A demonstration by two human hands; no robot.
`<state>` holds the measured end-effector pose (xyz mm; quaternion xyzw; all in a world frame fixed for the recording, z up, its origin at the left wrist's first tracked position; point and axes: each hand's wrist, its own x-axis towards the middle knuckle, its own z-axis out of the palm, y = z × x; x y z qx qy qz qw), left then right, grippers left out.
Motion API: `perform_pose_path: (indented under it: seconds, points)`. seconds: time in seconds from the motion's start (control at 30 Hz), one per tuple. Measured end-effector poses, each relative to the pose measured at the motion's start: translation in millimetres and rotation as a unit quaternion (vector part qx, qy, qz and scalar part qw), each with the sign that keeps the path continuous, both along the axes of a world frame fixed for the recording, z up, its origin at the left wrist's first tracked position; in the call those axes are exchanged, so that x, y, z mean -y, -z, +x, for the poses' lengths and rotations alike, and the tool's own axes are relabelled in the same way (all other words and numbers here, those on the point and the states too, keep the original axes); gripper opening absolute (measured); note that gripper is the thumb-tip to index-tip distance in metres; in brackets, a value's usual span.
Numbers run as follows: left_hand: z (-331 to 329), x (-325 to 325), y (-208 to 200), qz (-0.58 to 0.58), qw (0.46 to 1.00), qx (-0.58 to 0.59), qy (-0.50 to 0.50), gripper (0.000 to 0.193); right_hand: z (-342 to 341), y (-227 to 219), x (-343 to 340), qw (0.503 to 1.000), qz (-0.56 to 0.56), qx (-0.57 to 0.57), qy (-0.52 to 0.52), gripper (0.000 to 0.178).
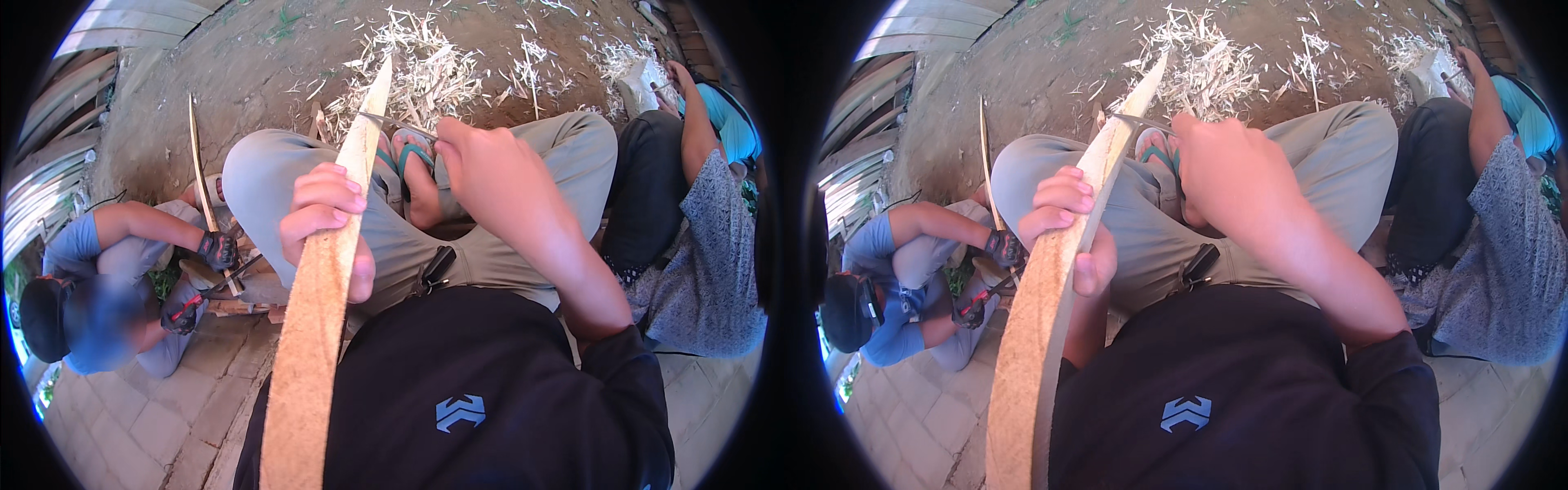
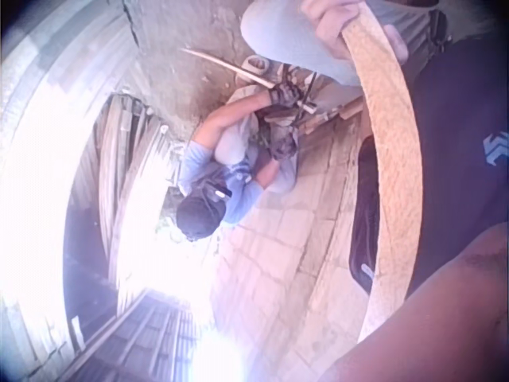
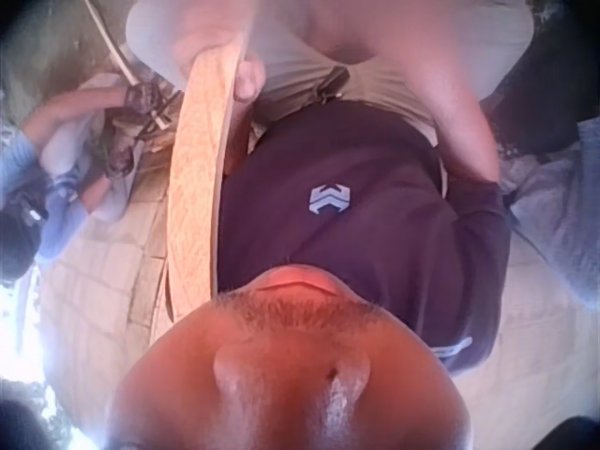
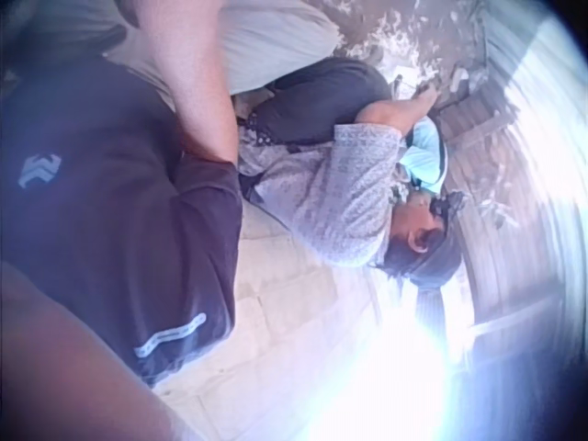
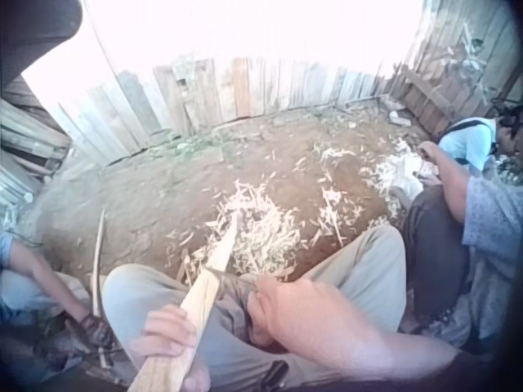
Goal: The person sits on the ground and uses a small knife to shave and shape a long, thin piece of wood. They hold the wood with their left hand and carefully remove thin strips of material with the knife in their right hand, creating a pile of wood shavings on the ground.
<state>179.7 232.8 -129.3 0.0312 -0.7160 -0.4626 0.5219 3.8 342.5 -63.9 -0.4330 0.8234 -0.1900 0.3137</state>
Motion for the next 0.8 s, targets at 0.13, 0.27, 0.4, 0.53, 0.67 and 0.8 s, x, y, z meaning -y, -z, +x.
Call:
perform_pose_path:
  seconds: [0.13, 0.27, 0.4, 0.53, 0.67, 0.8]
  points:
    - [-1.9, 0.1, -2.8, -0.003, 1.000, 0.009, 0.009, 0.043, 8.8, 8.0, 1.2, 1.000, -0.007, -0.015, 0.010, 0.011]
    - [-1.0, 0.1, -2.4, 0.003, 1.000, 0.011, 0.007, 0.042, 16.9, -8.6, 0.0, 1.000, 0.009, -0.018, 0.013, 0.013]
    - [-5.0, 0.0, -1.9, 0.006, 1.000, -0.001, 0.004, 0.042, 14.9, 7.9, 3.1, 0.999, -0.027, -0.027, 0.004, 0.015]
    - [3.3, -0.5, -1.8, -0.011, 1.000, 0.027, 0.011, 0.042, 16.8, -11.3, 5.2, 0.999, 0.036, -0.009, -0.003, 0.015]
    - [0.3, -1.1, 4.1, 0.027, 0.999, -0.018, -0.021, 0.041, 21.8, 5.2, 6.3, 1.000, -0.005, 0.001, 0.006, 0.017]
    - [-0.8, -1.9, -0.8, 0.010, 1.000, 0.005, 0.011, 0.042, 23.0, -8.6, -0.1, 0.999, 0.027, -0.005, 0.017, 0.018]
